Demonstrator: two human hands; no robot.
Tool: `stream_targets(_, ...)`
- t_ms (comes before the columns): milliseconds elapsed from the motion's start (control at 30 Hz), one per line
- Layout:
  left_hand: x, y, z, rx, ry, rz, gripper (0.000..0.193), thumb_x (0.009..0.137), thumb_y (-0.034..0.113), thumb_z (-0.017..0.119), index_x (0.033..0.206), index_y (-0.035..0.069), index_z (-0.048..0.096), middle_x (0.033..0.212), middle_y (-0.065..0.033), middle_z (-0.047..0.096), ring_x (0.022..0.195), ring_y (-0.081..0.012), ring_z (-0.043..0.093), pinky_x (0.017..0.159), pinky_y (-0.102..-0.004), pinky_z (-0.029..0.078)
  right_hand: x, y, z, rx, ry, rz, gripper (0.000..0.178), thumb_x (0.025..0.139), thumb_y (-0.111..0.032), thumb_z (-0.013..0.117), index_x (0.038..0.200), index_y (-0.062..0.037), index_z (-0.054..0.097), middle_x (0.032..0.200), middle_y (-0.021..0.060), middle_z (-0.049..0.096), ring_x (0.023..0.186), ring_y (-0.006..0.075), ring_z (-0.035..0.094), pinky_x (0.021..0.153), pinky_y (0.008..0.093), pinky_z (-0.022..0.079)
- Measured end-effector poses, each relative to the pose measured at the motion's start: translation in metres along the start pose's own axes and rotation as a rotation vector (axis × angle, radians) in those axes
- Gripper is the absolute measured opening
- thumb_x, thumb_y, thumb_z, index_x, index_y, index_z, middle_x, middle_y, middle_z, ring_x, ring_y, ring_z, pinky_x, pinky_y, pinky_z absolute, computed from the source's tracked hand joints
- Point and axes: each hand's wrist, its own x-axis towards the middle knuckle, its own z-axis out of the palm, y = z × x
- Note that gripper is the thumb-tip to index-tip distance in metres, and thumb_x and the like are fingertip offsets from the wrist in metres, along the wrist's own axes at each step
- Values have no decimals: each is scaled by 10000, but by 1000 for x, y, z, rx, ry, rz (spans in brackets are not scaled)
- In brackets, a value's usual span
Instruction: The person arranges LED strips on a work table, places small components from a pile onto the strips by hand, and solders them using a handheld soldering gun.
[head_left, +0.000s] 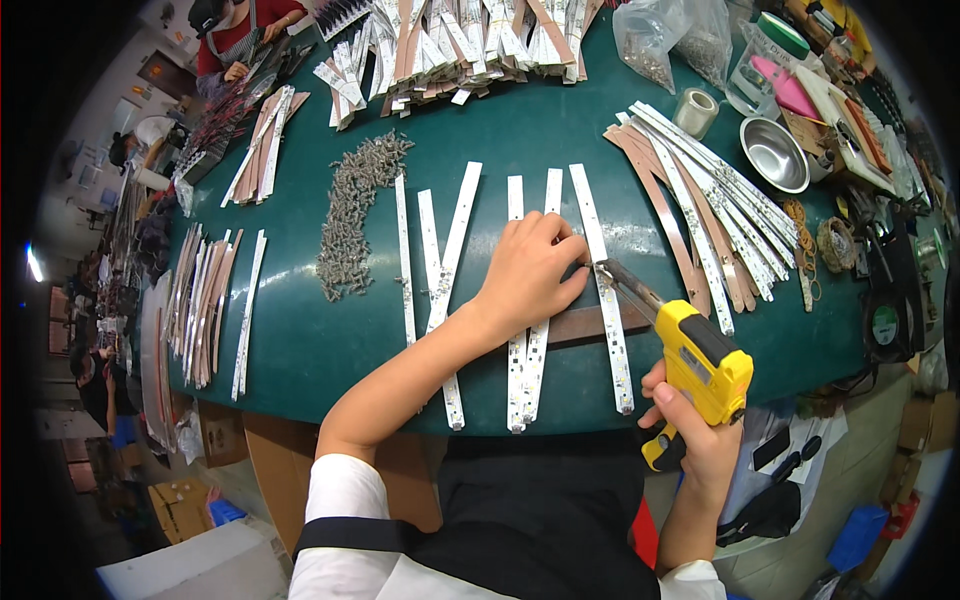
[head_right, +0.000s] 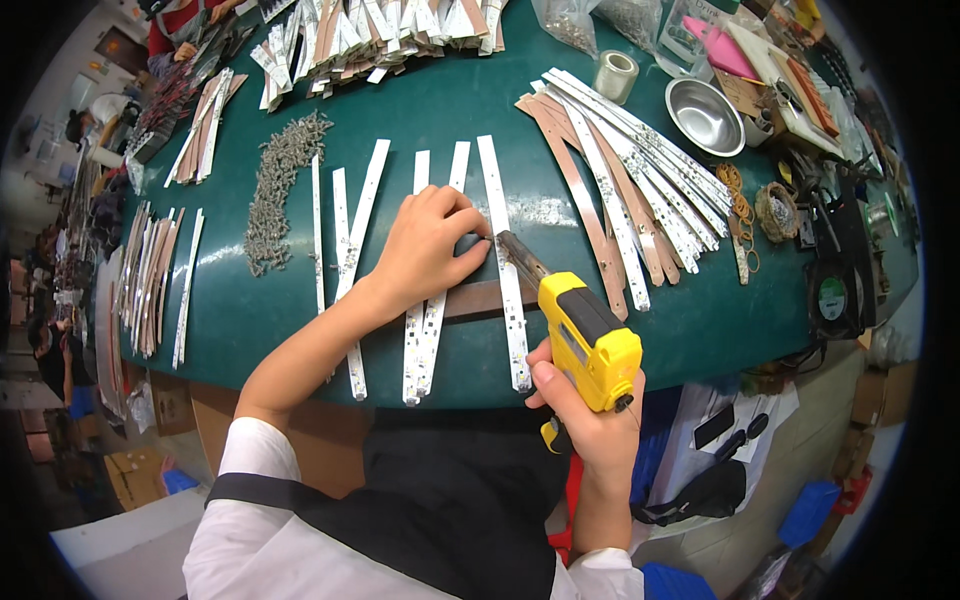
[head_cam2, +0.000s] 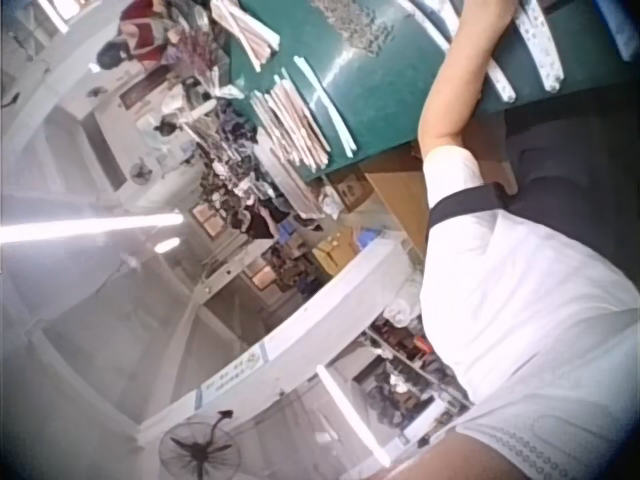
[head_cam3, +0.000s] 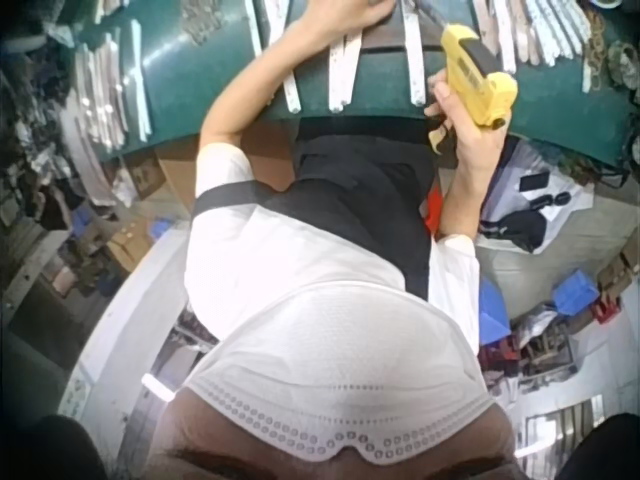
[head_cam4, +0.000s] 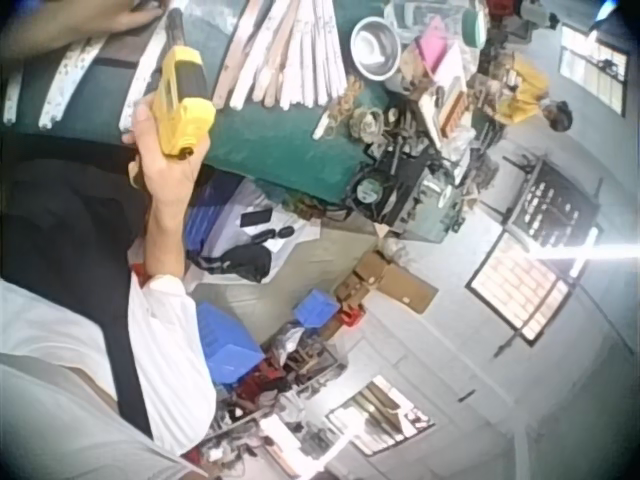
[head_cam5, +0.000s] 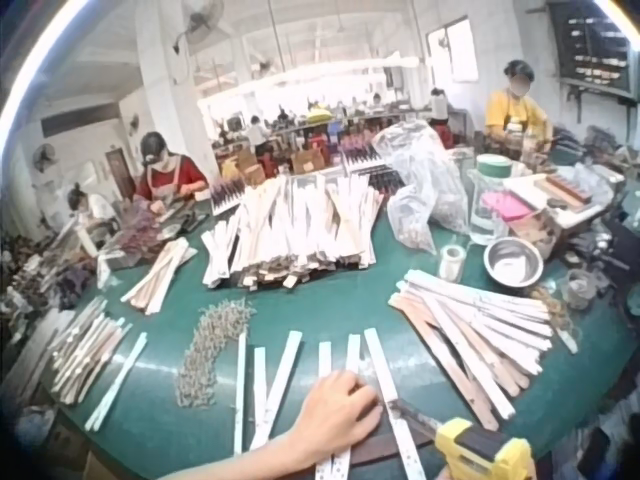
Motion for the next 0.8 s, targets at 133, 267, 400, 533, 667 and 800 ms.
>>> stream_targets(133, 1, 1, 0, -1, -9, 0, 101, 717, 127, 701, 800, 106, 649, 859, -35, 553, 832, -226, 523, 737, -357, 383, -2, 0, 3, 84, 89, -78, 313, 795, -10, 675, 1093, 49, 596, 830, 95, 628, 581, 115, 575, 489, 235, 492)
stream_targets(267, 0, -1, 0, -1, -23, -6, 101, 718, 130, 700, 801, 105, 649, 860, -38, 555, 837, -228, 524, 740, -357, 385, 2, 2, 0, 65, 20, -57, 309, 795, -2, 673, 1090, 50, 596, 829, 95, 627, 579, 113, 572, 485, 235, 491)
stream_targets(400, 1, 1, 0, 5, -25, 1, 100, 720, 133, 699, 802, 105, 649, 862, -40, 555, 847, -228, 523, 746, -358, 385, 2, 1, -4, 39, -19, -19, 299, 796, -6, 675, 1081, 50, 600, 828, 96, 627, 579, 111, 572, 483, 234, 490)
stream_targets(533, 1, 2, 0, 10, -26, 3, 100, 723, 138, 698, 803, 103, 650, 869, -41, 556, 855, -228, 522, 756, -358, 385, -2, 1, -7, 75, 21, -35, 352, 792, 6, 670, 1127, 52, 573, 838, 102, 630, 583, 118, 574, 486, 234, 492)
stream_targets(667, 2, 2, -1, 12, -51, 1, 100, 733, 150, 697, 811, 104, 654, 873, -42, 556, 858, -228, 522, 766, -352, 387, -2, 2, -15, 204, 98, -157, 414, 791, 3, 644, 1190, 40, 541, 891, 130, 626, 740, 165, 605, 525, 250, 516)
stream_targets(800, 3, 0, -20, 38, -94, 13, 145, 734, 158, 701, 861, 104, 655, 891, -45, 566, 883, -237, 525, 785, -362, 397, 5, 17, -27, 349, 66, -220, 485, 817, -71, 608, 1267, 38, 464, 983, 143, 589, 892, 198, 583, 720, 308, 543)
